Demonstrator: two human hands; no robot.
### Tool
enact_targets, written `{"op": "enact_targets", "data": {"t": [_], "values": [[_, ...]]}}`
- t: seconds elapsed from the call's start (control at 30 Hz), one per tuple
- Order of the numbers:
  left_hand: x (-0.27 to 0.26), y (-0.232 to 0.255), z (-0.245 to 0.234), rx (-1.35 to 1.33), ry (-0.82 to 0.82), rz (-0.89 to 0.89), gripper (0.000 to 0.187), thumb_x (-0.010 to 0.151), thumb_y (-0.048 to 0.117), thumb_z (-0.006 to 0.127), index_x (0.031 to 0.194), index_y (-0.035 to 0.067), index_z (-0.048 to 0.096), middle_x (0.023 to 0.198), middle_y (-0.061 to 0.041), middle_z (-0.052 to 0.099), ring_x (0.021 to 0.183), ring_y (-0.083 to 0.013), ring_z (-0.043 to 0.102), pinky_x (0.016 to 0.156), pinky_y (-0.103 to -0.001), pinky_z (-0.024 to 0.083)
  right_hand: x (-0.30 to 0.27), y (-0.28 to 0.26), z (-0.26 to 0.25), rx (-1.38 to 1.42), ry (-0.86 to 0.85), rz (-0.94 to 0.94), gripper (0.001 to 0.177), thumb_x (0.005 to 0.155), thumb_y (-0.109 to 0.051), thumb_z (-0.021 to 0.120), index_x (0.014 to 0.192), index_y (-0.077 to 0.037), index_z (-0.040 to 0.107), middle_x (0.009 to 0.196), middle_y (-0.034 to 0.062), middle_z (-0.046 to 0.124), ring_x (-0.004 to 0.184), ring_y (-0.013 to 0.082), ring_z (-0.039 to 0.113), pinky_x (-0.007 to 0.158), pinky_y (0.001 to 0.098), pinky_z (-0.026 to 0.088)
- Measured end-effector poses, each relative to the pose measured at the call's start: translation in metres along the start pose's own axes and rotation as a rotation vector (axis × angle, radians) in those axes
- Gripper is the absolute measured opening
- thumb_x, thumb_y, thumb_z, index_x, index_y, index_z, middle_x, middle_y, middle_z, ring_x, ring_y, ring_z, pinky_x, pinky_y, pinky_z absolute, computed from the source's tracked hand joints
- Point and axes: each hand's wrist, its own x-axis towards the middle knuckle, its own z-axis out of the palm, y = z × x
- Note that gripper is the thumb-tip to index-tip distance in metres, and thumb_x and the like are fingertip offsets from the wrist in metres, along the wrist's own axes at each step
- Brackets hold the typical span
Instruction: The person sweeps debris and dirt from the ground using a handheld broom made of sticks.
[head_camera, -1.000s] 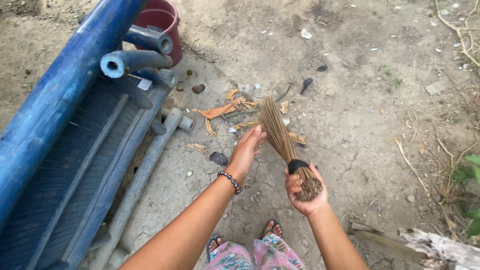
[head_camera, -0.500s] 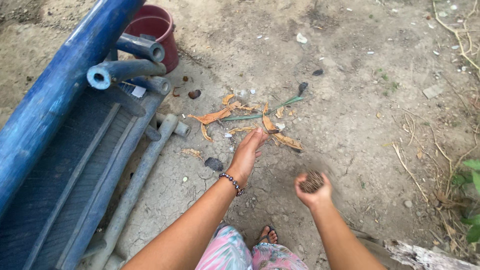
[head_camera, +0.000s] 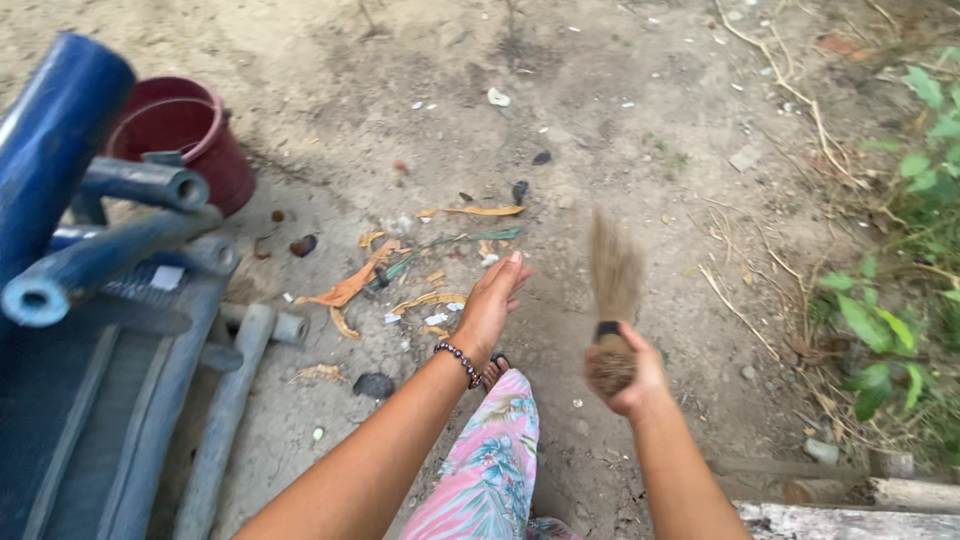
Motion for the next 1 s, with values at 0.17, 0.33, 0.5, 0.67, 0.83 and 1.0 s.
{"op": "enact_targets", "data": {"t": [0.17,0.33,0.5,0.67,0.83,1.0], "values": [[0.057,0.024,0.020,0.016,-0.075,0.002,0.082,0.096,0.060,0.046,0.154,0.003,0.038,0.152,-0.019,0.052,0.146,-0.0291,0.045,0.115,-0.044,0.036,0.036,-0.083,-0.102,0.416,0.279,-0.219,0.044,0.094,-0.052,0.058,0.121,-0.017,0.063,0.100,0.0062,0.070,0.087,0.0223,0.066,0.073,0.0371,0.056],[0.098,0.050,0.004,0.063,-0.084,-0.040,0.081,0.096,0.061,0.045,0.154,0.003,0.038,0.152,-0.018,0.053,0.146,-0.0279,0.046,0.115,-0.044,0.036,0.066,-0.113,-0.123,0.620,0.351,-0.203,0.042,0.100,-0.044,0.049,0.125,-0.014,0.066,0.105,0.0068,0.073,0.090,0.0190,0.071,0.071,0.0340,0.061],[0.143,0.069,-0.002,0.073,-0.083,-0.089,0.081,0.096,0.060,0.045,0.153,0.004,0.040,0.151,-0.018,0.055,0.143,-0.0287,0.048,0.115,-0.044,0.037,0.095,-0.064,0.014,0.486,0.085,0.092,0.047,0.087,-0.037,0.072,0.122,-0.008,0.056,0.089,0.0091,0.062,0.073,0.0197,0.063,0.056,0.0279,0.055],[0.175,0.095,0.016,0.125,-0.155,-0.052,0.082,0.097,0.061,0.043,0.154,0.002,0.037,0.152,-0.018,0.052,0.146,-0.0263,0.045,0.116,-0.044,0.036,0.063,-0.044,0.126,0.387,-0.418,0.444,0.067,0.085,-0.046,0.073,0.118,0.007,0.050,0.081,0.0112,0.061,0.064,0.0197,0.063,0.048,0.0277,0.053],[0.194,0.113,0.010,0.179,-0.169,-0.045,0.082,0.098,0.062,0.040,0.155,0.004,0.033,0.154,-0.017,0.050,0.148,-0.0247,0.042,0.118,-0.042,0.035,0.043,-0.078,0.125,0.119,-0.393,0.285,0.067,0.086,-0.052,0.073,0.116,0.004,0.054,0.076,0.0091,0.061,0.056,0.0188,0.061,0.043,0.0268,0.052],[0.202,0.109,-0.020,0.108,-0.086,-0.078,0.079,0.097,0.059,0.042,0.153,0.004,0.038,0.153,-0.018,0.052,0.146,-0.0265,0.044,0.117,-0.043,0.035,0.056,-0.132,0.041,0.345,0.166,-0.137,0.048,0.097,-0.051,0.063,0.119,-0.010,0.053,0.093,0.0096,0.062,0.074,0.0183,0.064,0.054,0.0250,0.055]]}}
